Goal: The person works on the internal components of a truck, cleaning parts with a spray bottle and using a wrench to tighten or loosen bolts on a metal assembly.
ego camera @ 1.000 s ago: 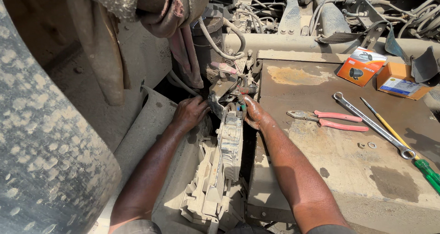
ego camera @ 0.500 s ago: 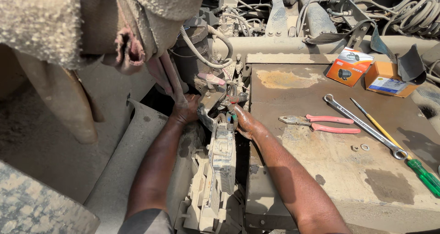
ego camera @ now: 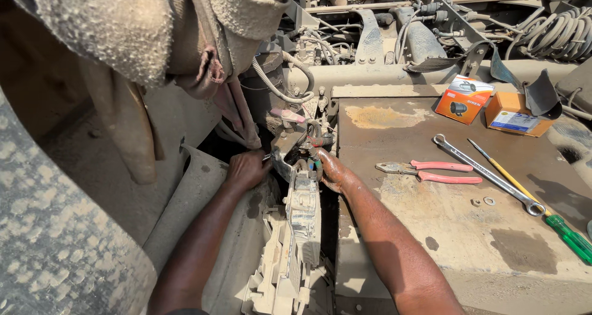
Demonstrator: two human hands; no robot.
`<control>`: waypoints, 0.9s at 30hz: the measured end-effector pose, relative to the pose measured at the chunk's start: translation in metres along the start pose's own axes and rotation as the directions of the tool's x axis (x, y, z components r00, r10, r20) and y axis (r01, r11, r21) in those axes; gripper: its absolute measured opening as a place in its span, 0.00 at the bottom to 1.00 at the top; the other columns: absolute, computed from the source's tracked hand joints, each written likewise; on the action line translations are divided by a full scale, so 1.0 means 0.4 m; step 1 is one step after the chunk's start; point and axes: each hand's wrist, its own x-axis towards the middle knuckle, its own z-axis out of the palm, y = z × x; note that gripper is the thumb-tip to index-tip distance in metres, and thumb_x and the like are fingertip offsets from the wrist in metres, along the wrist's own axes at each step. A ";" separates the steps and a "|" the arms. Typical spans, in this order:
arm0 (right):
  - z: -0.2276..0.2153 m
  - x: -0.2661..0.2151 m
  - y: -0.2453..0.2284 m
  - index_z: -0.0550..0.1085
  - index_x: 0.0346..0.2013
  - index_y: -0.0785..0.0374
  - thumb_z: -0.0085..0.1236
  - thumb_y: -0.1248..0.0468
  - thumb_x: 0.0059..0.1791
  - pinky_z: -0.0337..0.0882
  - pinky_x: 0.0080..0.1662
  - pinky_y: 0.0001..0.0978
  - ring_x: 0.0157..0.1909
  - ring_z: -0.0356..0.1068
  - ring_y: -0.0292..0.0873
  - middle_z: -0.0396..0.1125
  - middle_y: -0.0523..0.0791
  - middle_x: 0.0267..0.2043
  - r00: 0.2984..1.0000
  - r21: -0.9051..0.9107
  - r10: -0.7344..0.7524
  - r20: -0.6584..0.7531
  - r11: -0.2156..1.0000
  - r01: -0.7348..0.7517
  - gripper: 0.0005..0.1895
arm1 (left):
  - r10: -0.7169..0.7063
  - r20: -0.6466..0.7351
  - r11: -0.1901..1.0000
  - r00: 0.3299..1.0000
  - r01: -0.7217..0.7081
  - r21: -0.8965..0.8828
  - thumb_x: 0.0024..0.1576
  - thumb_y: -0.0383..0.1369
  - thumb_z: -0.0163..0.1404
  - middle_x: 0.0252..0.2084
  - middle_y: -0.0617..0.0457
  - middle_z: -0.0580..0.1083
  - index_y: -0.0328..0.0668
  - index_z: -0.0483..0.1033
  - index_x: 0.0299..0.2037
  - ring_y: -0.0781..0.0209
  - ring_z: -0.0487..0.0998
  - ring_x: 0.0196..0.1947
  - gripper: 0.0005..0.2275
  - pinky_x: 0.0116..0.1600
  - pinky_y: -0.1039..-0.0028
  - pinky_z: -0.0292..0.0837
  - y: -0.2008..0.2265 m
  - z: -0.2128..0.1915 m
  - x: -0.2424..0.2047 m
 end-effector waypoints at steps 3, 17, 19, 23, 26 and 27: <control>0.013 -0.008 -0.002 0.71 0.53 0.63 0.44 0.47 0.57 0.80 0.49 0.40 0.44 0.75 0.43 0.71 0.49 0.47 1.000 0.007 0.004 -0.024 1.000 -0.004 0.23 | -0.059 -0.010 0.994 0.998 0.058 -0.092 0.60 0.46 0.53 0.34 0.42 0.79 0.39 0.79 0.38 0.43 0.81 0.35 0.16 0.44 0.51 0.74 0.018 -0.029 -0.037; 0.028 -0.023 -0.019 0.72 0.57 0.62 0.43 0.45 0.57 0.78 0.53 0.39 0.47 0.74 0.42 0.72 0.48 0.49 0.998 -0.005 0.011 -0.061 1.000 -0.012 0.26 | -0.038 -0.120 0.990 0.992 0.020 -0.143 0.62 0.43 0.58 0.35 0.54 0.79 0.46 0.81 0.43 0.59 0.82 0.32 0.11 0.39 0.64 0.76 0.054 -0.081 -0.154; 0.030 -0.030 -0.019 0.72 0.56 0.62 0.44 0.46 0.57 0.79 0.52 0.38 0.46 0.74 0.42 0.72 0.47 0.48 0.999 0.008 0.008 -0.054 1.000 -0.008 0.25 | 0.081 -0.302 0.985 0.950 -0.123 -0.122 0.58 0.39 0.60 0.33 0.52 0.76 0.45 0.81 0.44 0.57 0.80 0.31 0.10 0.36 0.63 0.76 0.056 -0.076 -0.154; 0.036 -0.032 -0.026 0.71 0.54 0.62 0.45 0.47 0.57 0.79 0.50 0.38 0.43 0.75 0.41 0.72 0.47 0.45 0.998 0.008 0.031 -0.062 1.000 -0.030 0.23 | 0.132 -0.432 0.965 0.892 -0.216 -0.151 0.55 0.34 0.62 0.29 0.51 0.71 0.46 0.82 0.45 0.56 0.77 0.28 0.10 0.33 0.62 0.75 0.068 -0.058 -0.132; 0.028 -0.025 -0.021 0.71 0.55 0.63 0.45 0.48 0.58 0.79 0.50 0.38 0.43 0.76 0.41 0.72 0.47 0.46 0.998 0.007 0.020 -0.058 1.000 -0.019 0.23 | 0.188 -0.497 0.969 0.847 -0.244 -0.048 0.52 0.35 0.65 0.28 0.51 0.70 0.45 0.82 0.42 0.54 0.77 0.28 0.11 0.34 0.61 0.74 0.069 -0.056 -0.118; 0.024 -0.021 -0.019 0.70 0.55 0.64 0.45 0.48 0.58 0.79 0.50 0.38 0.44 0.76 0.41 0.72 0.47 0.46 0.998 0.006 0.013 -0.056 1.000 -0.013 0.23 | 0.190 -0.503 0.969 0.843 -0.245 -0.045 0.51 0.34 0.65 0.29 0.51 0.70 0.45 0.81 0.42 0.55 0.77 0.29 0.11 0.35 0.61 0.74 0.071 -0.053 -0.117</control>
